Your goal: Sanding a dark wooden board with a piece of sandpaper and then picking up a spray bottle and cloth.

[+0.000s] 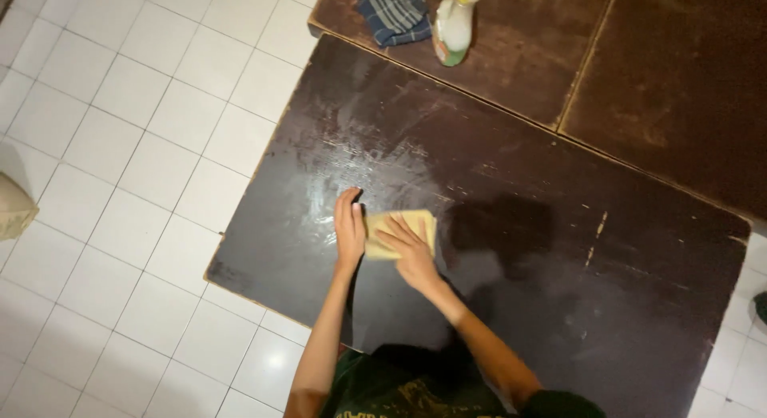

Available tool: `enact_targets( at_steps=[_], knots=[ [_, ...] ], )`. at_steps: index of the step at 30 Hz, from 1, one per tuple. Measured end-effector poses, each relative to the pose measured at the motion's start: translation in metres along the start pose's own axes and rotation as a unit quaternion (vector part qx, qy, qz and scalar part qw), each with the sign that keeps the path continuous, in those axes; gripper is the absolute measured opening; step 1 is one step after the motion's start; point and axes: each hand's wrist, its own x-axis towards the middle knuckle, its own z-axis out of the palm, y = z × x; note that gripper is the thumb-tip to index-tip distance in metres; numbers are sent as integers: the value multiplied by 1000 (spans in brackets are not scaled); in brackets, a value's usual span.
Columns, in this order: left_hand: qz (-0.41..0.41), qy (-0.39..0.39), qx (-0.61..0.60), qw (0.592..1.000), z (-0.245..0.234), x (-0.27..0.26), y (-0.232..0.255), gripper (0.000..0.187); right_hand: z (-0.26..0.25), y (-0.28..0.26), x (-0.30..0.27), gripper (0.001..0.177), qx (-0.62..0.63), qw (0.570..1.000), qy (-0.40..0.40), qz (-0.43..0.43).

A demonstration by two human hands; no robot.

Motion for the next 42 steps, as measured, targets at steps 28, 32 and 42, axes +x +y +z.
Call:
enact_targets(
  at_steps=[28, 32, 42],
  knots=[
    [14, -15, -64, 998, -3, 0, -9, 33, -28, 52, 42, 74, -246, 960, 126, -50],
    [22, 6, -64, 998, 2, -1, -12, 32, -63, 68, 72, 57, 17, 944, 300, 138],
    [16, -1, -55, 998, -3, 0, -2, 38, -6, 14, 85, 75, -173, 983, 50, 45]
  ],
)
